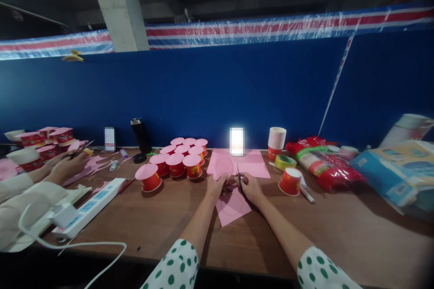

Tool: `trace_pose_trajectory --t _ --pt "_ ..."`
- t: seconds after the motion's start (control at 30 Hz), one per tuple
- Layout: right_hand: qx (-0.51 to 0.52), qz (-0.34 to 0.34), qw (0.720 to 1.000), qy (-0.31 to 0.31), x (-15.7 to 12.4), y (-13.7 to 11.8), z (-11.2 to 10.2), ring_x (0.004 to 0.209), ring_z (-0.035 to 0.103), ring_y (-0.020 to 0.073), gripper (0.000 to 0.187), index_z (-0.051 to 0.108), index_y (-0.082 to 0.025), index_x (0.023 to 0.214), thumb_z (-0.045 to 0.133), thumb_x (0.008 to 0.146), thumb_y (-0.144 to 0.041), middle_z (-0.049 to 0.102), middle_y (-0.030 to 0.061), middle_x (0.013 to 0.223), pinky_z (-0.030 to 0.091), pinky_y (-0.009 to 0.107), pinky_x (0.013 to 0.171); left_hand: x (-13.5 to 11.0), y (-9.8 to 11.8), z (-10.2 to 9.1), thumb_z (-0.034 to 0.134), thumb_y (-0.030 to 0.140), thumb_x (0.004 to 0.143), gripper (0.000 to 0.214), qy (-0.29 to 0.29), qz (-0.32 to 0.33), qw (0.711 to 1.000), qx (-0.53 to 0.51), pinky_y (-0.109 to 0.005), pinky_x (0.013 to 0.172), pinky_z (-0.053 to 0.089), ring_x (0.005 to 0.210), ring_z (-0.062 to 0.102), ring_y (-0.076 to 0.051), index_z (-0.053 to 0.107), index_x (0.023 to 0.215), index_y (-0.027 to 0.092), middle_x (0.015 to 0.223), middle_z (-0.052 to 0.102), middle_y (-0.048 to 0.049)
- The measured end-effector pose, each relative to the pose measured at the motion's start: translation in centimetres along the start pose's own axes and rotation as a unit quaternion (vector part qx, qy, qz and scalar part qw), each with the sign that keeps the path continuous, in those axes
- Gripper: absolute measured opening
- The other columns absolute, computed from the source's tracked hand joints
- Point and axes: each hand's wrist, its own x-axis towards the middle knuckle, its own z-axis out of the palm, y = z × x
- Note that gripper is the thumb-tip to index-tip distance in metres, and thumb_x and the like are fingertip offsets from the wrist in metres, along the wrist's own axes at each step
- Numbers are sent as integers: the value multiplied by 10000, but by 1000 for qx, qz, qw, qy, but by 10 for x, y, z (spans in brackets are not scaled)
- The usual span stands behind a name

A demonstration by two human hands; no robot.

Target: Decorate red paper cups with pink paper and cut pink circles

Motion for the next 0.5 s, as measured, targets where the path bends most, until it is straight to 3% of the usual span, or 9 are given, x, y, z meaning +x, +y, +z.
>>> trace_pose_trajectory --t 0.5 --pt "2 1 1000 -9 0 2 1 448 483 125 396 655 -127 968 578 747 -446 549 -21 519 368 228 430 1 -3 -1 767 288 595 278 2 4 1000 4 -235 481 473 504 594 -140 677 755 79 599 662 -59"
